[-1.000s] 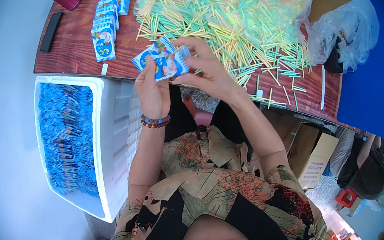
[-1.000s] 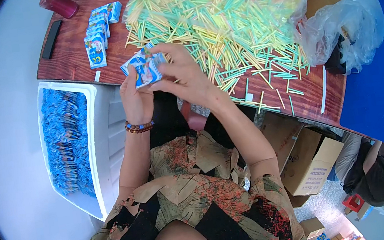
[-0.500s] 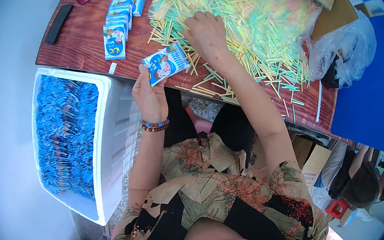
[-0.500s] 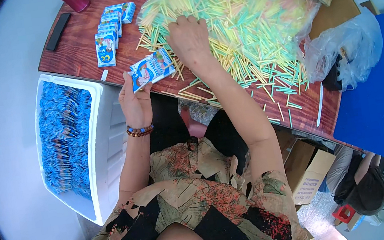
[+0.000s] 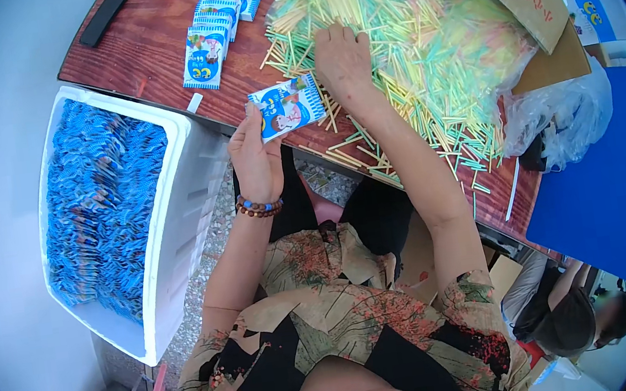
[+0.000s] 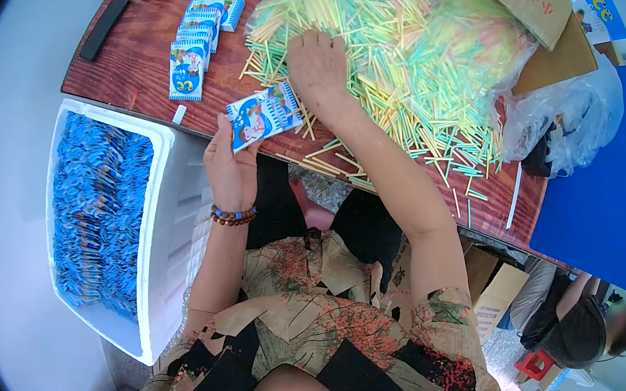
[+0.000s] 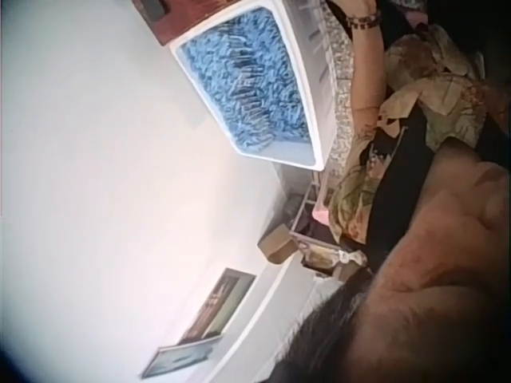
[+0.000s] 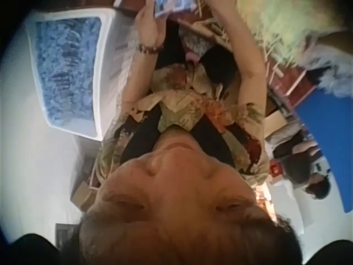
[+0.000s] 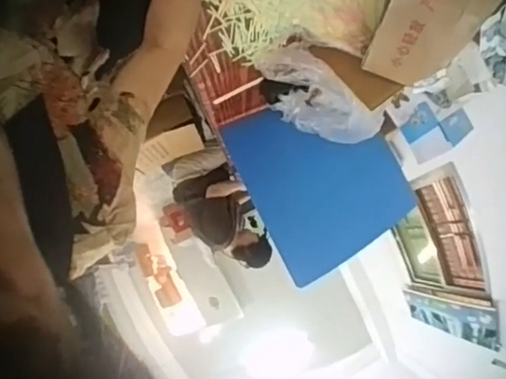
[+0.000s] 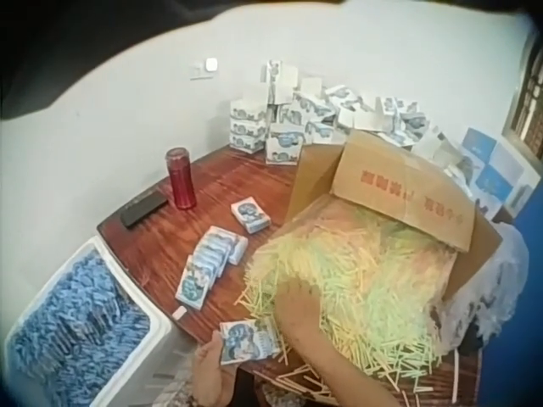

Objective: Sorting and arranging small blue packets and yellow sticks on a table.

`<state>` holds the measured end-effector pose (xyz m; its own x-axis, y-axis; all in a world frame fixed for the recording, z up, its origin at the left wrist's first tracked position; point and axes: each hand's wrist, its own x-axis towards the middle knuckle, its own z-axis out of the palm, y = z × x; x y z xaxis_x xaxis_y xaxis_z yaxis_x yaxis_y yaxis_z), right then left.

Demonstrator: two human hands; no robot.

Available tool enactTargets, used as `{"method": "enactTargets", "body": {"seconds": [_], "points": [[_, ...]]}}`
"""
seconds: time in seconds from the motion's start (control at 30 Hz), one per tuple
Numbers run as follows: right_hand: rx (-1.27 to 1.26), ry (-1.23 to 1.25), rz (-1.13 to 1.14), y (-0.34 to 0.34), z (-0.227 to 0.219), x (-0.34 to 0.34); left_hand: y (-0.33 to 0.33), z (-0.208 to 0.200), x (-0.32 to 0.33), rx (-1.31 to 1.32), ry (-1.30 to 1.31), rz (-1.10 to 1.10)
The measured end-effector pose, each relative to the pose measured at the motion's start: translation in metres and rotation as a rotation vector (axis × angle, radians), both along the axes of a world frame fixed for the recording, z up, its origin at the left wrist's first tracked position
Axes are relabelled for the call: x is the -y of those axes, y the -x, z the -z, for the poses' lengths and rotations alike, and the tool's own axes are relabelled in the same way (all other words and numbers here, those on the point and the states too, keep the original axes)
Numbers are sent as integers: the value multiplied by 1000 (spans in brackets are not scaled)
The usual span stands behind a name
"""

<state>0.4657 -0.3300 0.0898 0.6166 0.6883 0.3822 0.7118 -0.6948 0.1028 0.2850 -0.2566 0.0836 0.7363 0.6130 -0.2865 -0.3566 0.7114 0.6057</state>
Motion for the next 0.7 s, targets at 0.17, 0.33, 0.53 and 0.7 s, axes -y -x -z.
{"method": "enactTargets", "body": {"seconds": [0.17,0.33,0.53,0.7], "points": [[-196,-133,-43,-6,-5,14,-1,-3,0,10,-10,12],[-593,-368,-34,-16,-16,28,-4,-9,1,28,-3,25],[-1134,-1022,-183,-11,-32,54,-19,-15,8,55,66,118],[-1557,-1750,-270,4,-34,61,-33,-8,19,62,146,160]]}}
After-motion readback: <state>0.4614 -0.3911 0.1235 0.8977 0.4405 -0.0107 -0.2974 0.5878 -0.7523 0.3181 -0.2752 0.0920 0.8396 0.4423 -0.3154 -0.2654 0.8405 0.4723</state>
